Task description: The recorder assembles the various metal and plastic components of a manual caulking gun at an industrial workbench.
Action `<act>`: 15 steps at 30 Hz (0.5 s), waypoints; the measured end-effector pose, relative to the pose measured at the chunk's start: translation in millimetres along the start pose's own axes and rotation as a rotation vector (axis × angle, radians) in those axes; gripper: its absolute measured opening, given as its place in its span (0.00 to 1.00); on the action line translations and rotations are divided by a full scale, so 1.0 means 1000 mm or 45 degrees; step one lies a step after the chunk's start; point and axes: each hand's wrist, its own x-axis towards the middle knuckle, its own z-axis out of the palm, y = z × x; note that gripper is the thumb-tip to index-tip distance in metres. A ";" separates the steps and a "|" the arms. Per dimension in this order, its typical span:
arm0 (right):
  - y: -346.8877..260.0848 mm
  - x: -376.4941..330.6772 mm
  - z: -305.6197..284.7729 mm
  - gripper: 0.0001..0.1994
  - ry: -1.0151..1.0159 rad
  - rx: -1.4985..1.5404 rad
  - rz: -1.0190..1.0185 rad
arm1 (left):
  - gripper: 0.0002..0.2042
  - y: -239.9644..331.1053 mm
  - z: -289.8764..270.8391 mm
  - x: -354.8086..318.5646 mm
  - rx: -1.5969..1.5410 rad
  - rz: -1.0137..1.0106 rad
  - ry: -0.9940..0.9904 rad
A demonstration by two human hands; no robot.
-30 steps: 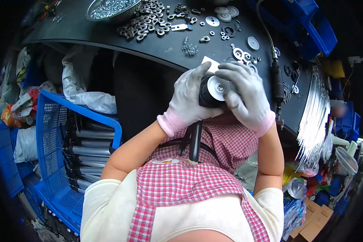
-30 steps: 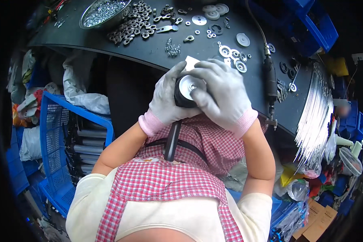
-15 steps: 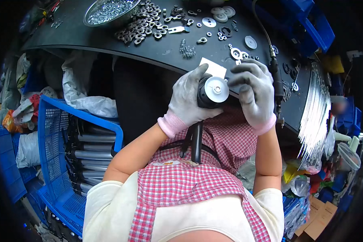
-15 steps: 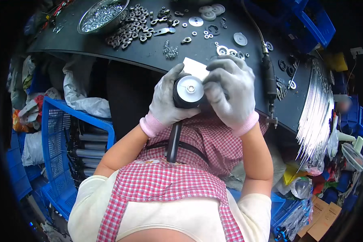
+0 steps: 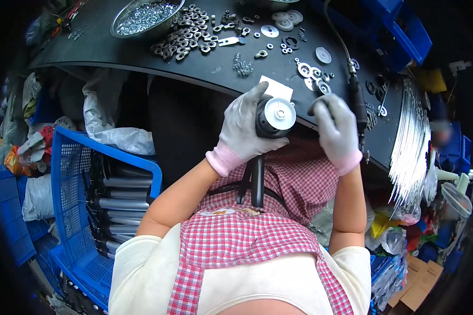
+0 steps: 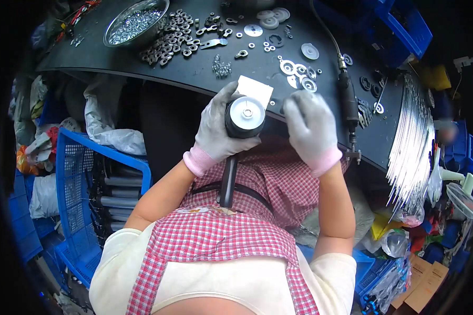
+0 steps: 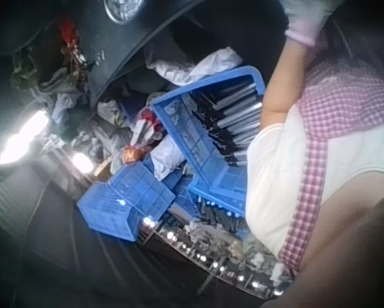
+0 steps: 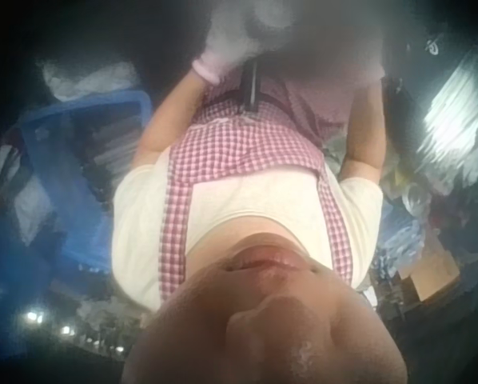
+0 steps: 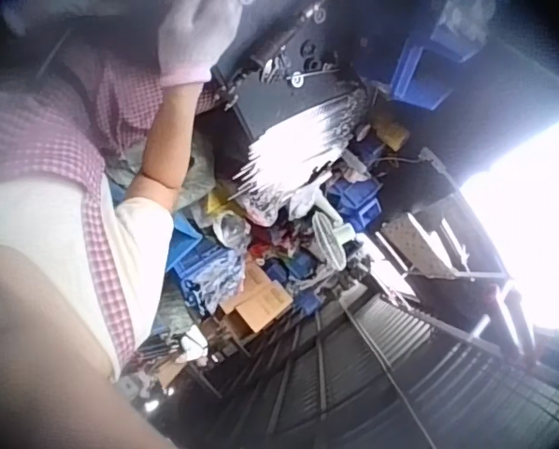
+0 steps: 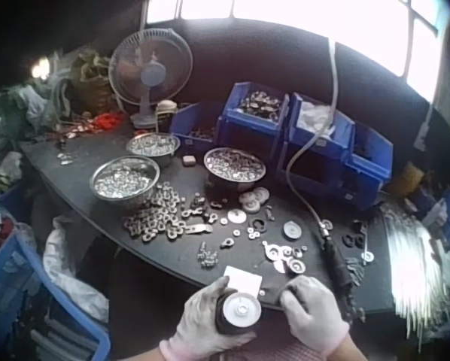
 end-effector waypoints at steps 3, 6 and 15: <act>0.020 -0.047 0.041 0.12 -0.389 0.131 0.348 | 0.53 0.009 -0.001 0.005 0.267 0.155 0.100; 0.001 -0.096 0.080 0.15 -0.640 1.091 0.736 | 0.49 0.048 0.001 0.008 0.202 0.354 0.203; -0.061 -0.152 0.033 0.13 0.009 1.182 0.956 | 0.53 0.058 0.033 -0.021 -0.698 0.423 -0.102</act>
